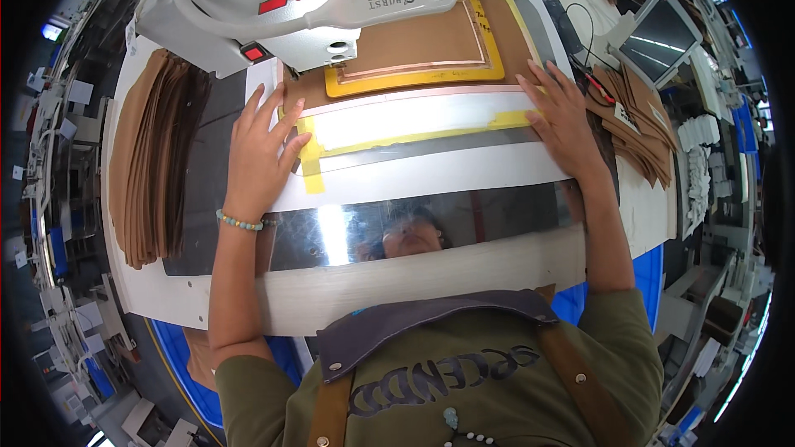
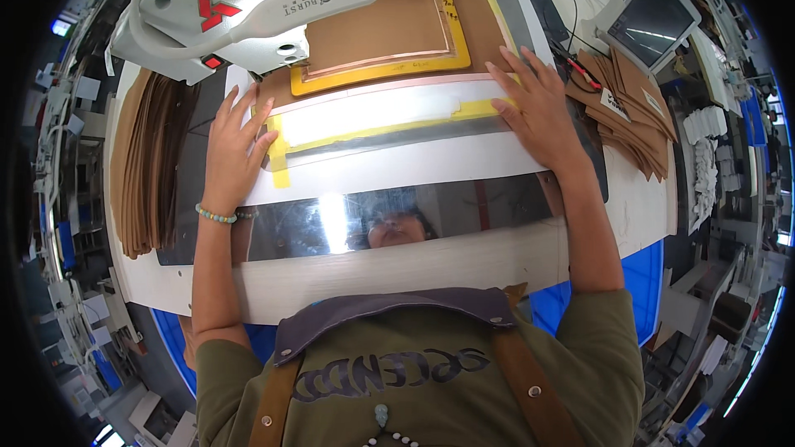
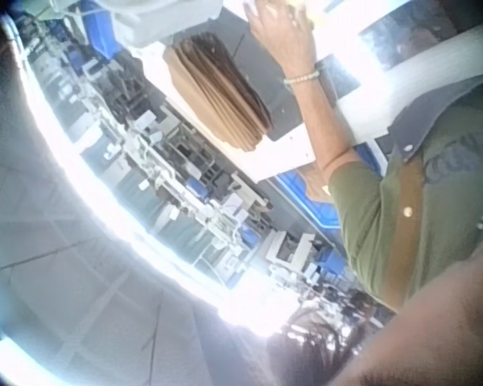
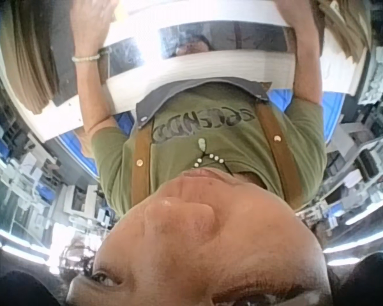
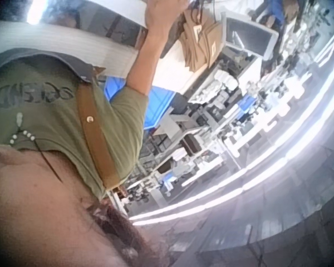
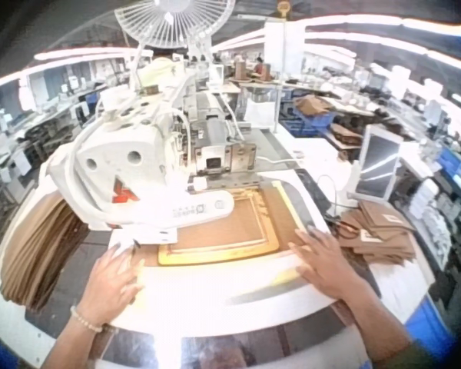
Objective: The person aligns fabric pieces and labels into a sewing machine jig, operates the machine to stitch the labels, trims excess material with snips, and places the sewn pieces into a bin.
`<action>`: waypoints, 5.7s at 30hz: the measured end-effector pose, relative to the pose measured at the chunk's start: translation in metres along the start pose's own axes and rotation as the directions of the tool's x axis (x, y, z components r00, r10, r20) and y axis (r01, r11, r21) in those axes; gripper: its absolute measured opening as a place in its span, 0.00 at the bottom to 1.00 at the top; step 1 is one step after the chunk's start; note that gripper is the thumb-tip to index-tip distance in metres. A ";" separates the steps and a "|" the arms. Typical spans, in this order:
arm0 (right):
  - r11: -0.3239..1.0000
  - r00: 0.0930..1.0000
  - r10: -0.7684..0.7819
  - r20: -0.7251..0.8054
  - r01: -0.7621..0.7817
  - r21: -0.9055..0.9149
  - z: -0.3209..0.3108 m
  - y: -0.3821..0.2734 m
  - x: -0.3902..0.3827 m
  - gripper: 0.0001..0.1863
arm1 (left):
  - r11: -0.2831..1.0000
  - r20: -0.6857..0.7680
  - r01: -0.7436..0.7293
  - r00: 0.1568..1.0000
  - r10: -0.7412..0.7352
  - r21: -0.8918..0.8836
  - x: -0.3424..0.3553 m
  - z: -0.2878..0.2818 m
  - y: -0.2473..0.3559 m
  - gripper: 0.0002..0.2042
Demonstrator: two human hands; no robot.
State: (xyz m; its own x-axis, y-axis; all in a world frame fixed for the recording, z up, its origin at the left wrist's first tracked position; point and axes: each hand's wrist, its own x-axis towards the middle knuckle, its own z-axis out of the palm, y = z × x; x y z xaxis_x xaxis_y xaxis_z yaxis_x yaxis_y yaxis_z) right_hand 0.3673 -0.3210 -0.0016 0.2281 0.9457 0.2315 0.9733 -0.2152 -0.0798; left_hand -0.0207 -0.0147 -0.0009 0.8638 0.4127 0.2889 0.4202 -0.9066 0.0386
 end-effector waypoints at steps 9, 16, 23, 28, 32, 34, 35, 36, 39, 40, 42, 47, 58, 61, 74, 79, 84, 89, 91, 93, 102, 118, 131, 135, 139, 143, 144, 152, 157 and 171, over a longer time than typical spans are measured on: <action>1.000 0.999 0.015 -0.043 -0.015 0.014 0.006 0.003 -0.002 0.27 | 1.000 0.002 -0.021 1.000 0.021 -0.005 0.002 -0.004 0.004 0.24; 1.000 0.997 0.009 -0.079 -0.008 0.011 0.011 0.004 -0.001 0.27 | 0.997 0.015 -0.012 1.000 0.013 -0.081 0.000 -0.001 -0.001 0.22; 1.000 0.998 0.012 -0.060 -0.013 -0.024 0.017 0.007 -0.006 0.28 | 0.988 0.017 0.014 1.000 -0.011 -0.154 -0.002 0.000 -0.004 0.21; 1.000 0.992 -0.003 -0.127 0.006 0.018 0.021 0.005 -0.002 0.30 | 0.992 0.009 -0.004 1.000 0.005 -0.128 0.000 0.002 -0.006 0.21; 1.000 0.977 -0.027 -0.209 0.027 -0.003 0.003 0.009 -0.001 0.27 | 0.977 -0.009 -0.033 0.999 0.032 -0.211 0.014 -0.026 0.027 0.19; 0.999 0.945 0.034 -0.326 -0.028 0.024 -0.026 0.033 -0.008 0.25 | 0.943 -0.048 -0.125 0.992 0.115 -0.309 0.017 -0.056 0.061 0.19; 0.995 0.901 0.094 -0.424 -0.072 0.069 -0.043 0.048 -0.014 0.24 | 0.896 -0.069 -0.180 0.984 0.166 -0.405 0.018 -0.074 0.081 0.20; 0.983 0.879 0.185 -0.440 -0.173 0.068 -0.060 0.065 -0.024 0.23 | 0.902 -0.119 -0.241 0.970 0.212 -0.359 0.017 -0.094 0.101 0.18; 0.926 0.844 0.376 -0.383 -0.352 0.134 -0.101 0.127 -0.056 0.21 | 0.635 -0.302 -0.513 0.857 0.418 -0.578 0.021 -0.153 0.157 0.16; 0.892 0.850 0.449 -0.278 -0.446 0.076 -0.112 0.152 -0.067 0.20 | 0.526 -0.412 -0.605 0.794 0.447 -0.597 0.028 -0.161 0.174 0.16; 0.870 0.861 0.484 -0.154 -0.493 -0.024 -0.122 0.204 -0.078 0.20 | 0.384 -0.574 -0.738 0.673 0.466 -0.554 0.037 -0.176 0.201 0.16; 0.672 0.742 0.627 0.237 -0.669 0.318 -0.085 0.281 -0.093 0.14 | 0.457 -0.342 -0.570 0.802 0.489 -0.683 0.020 -0.227 0.227 0.15; 0.605 0.915 0.404 0.004 -0.270 0.749 -0.132 0.119 0.012 0.08 | 0.618 -0.343 -0.742 0.669 0.659 -0.260 0.025 -0.158 0.149 0.19; 0.751 0.984 0.090 -0.154 0.035 0.660 -0.091 0.051 0.081 0.10 | 0.751 -0.165 -0.604 0.797 0.581 -0.269 0.025 -0.117 0.117 0.21; 0.962 0.962 -0.184 -0.204 0.218 0.162 0.044 -0.078 0.199 0.06 | 0.988 0.100 -0.096 0.989 0.108 -0.118 0.028 -0.009 -0.037 0.21; 0.963 0.941 -0.233 -0.247 0.258 0.077 0.054 -0.078 0.200 0.06 | 0.991 0.199 -0.070 0.976 0.092 -0.115 0.066 0.015 -0.040 0.22; 0.957 0.932 -0.247 -0.266 0.279 0.086 0.060 -0.084 0.202 0.06 | 0.879 0.156 0.026 0.986 0.056 -0.476 0.092 0.023 -0.025 0.21; 0.953 0.936 -0.242 -0.256 0.279 0.118 0.061 -0.084 0.203 0.06 | 0.957 0.241 -0.066 0.961 0.137 -0.281 0.105 0.025 -0.028 0.20; 0.953 0.945 -0.236 -0.228 0.271 0.134 0.061 -0.084 0.202 0.06 | 0.969 0.262 -0.108 0.951 0.166 -0.222 0.110 0.028 -0.034 0.21; 0.915 0.920 -0.306 -0.245 0.355 0.192 0.062 -0.086 0.197 0.08 | 0.940 0.167 -0.215 0.950 0.264 -0.266 0.114 0.033 -0.039 0.18; 0.742 0.837 -0.501 -0.218 0.546 0.390 0.068 -0.109 0.183 0.22 | 0.909 0.086 -0.058 0.991 0.103 -0.413 0.117 0.073 -0.100 0.18; 0.762 0.854 -0.488 -0.180 0.518 0.390 0.064 -0.111 0.179 0.26 | 0.942 0.092 -0.202 0.968 0.233 -0.268 0.126 0.096 -0.134 0.21; 0.781 0.874 -0.457 -0.166 0.484 0.395 0.065 -0.112 0.186 0.21 | 0.949 0.052 -0.243 0.965 0.258 -0.200 0.144 0.104 -0.128 0.17; 0.775 0.864 -0.491 -0.112 0.492 0.397 0.062 -0.113 0.192 0.20 | 0.949 0.043 -0.237 0.967 0.250 -0.207 0.147 0.103 -0.124 0.16; 0.776 0.869 -0.481 -0.114 0.483 0.406 0.061 -0.115 0.191 0.19 | 0.951 0.039 -0.222 0.971 0.235 -0.214 0.147 0.103 -0.120 0.15; 0.793 0.879 -0.467 -0.100 0.466 0.392 0.055 -0.116 0.190 0.18 | 0.953 0.034 -0.189 0.979 0.203 -0.237 0.149 0.103 -0.112 0.15; 0.786 0.874 -0.475 -0.102 0.473 0.399 0.053 -0.117 0.190 0.18 | 0.954 0.036 -0.174 0.981 0.188 -0.244 0.149 0.102 -0.110 0.14; 0.879 0.909 -0.410 -0.068 0.414 0.236 0.052 -0.119 0.191 0.16 | 0.860 0.074 0.069 0.997 -0.036 -0.506 0.129 0.099 -0.105 0.16; 0.877 0.922 -0.381 -0.070 0.385 0.287 0.055 -0.120 0.185 0.16 | 0.870 -0.053 -0.089 0.996 0.073 -0.484 0.121 0.092 -0.101 0.16; 0.757 0.855 -0.511 -0.094 0.499 0.422 0.040 -0.125 0.169 0.12 | 0.864 -0.018 -0.004 1.000 -0.006 -0.504 0.031 -0.007 -0.024 0.11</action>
State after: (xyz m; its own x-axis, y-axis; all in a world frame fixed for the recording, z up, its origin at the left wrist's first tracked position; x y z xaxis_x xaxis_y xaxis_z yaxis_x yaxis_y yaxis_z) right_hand 0.2829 -0.1249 0.0089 -0.2997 0.8953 0.3296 0.8398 0.4115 -0.3540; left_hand -0.0063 0.0195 0.0135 0.8561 0.4166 0.3058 0.2198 -0.8290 0.5142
